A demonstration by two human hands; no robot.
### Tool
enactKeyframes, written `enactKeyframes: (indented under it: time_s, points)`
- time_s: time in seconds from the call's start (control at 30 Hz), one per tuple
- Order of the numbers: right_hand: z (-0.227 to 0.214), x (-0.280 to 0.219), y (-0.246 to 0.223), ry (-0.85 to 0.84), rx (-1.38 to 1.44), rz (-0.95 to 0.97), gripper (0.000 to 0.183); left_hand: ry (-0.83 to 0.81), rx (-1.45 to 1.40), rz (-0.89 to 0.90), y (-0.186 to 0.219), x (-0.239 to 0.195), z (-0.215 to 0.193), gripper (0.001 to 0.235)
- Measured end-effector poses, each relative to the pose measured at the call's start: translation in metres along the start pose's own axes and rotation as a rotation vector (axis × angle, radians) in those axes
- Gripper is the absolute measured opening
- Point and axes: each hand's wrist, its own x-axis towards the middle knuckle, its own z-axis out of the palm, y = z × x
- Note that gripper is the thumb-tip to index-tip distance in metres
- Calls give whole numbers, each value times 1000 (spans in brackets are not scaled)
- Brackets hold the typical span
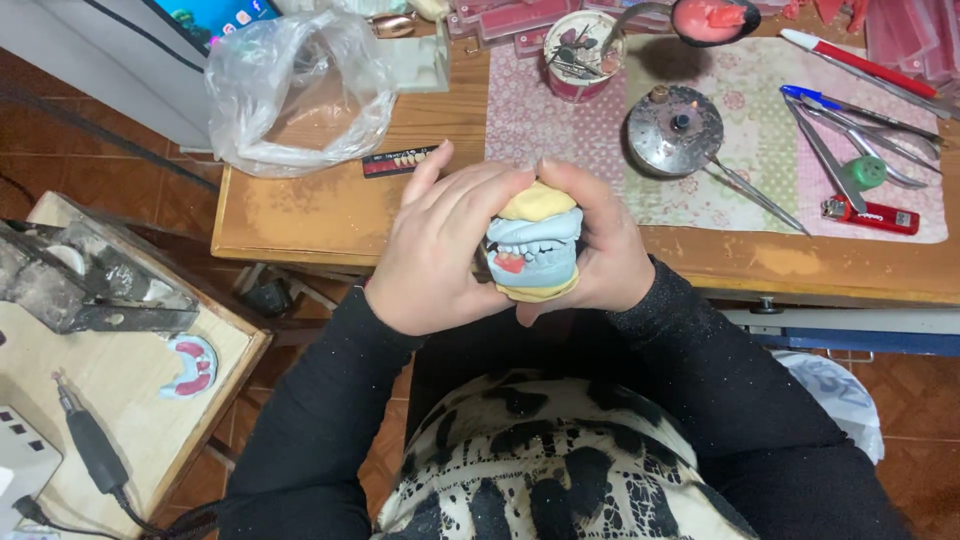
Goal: The person assembles a dental model by placing artificial teeth into a mold held in an articulator. They use a rotary tool to grind a small tooth and apply a liquid from a bottle to the model. The person repeatedly opens and closes the articulator to check the alignment of the teeth.
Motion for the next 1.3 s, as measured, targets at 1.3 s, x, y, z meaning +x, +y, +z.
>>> enactKeyframes:
  time_s: [1.3]
  points:
    - [1,-11,11,-3,148,162,121,71,218,118,20,12,-33,81]
